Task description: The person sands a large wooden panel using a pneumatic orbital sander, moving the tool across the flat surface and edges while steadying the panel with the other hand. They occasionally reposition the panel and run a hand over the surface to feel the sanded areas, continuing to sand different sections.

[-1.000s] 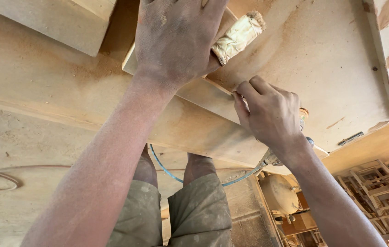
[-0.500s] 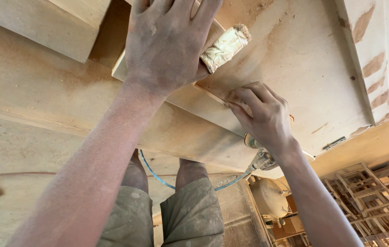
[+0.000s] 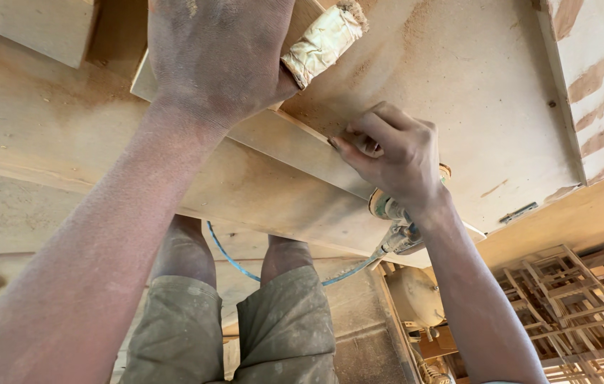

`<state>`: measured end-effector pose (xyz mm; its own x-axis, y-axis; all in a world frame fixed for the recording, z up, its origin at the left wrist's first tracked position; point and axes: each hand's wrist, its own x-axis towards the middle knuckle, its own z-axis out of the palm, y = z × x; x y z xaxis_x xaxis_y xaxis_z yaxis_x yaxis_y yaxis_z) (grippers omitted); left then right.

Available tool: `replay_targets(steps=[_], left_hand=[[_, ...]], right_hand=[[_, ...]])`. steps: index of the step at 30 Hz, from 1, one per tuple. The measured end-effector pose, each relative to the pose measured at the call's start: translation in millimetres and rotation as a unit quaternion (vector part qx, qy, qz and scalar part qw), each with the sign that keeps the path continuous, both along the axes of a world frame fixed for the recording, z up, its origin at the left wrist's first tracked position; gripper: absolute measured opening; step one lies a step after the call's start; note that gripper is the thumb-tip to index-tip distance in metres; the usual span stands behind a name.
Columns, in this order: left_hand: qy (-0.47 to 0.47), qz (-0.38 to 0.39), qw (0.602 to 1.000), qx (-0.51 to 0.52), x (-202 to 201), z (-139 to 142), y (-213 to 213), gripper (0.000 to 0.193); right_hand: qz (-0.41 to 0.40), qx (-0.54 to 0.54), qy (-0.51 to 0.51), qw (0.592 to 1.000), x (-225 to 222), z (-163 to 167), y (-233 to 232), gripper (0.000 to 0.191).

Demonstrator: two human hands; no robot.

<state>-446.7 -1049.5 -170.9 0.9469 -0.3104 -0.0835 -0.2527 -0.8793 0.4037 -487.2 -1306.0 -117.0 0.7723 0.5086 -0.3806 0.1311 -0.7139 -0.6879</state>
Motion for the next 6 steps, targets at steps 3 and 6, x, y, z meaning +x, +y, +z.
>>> replay_targets(steps=[3,6], left_hand=[[0.009,-0.01,1.0,0.015,-2.6,-2.2,0.9,0.039],[0.04,-0.016,0.999,0.028,-4.8,-5.0,1.2,0.039]], right_hand=[[-0.014,-0.001,0.031,0.999,-0.3,-3.8,-3.3,0.018],[-0.037,-0.003,0.081,0.996,0.0,-10.1,-6.6,0.014]])
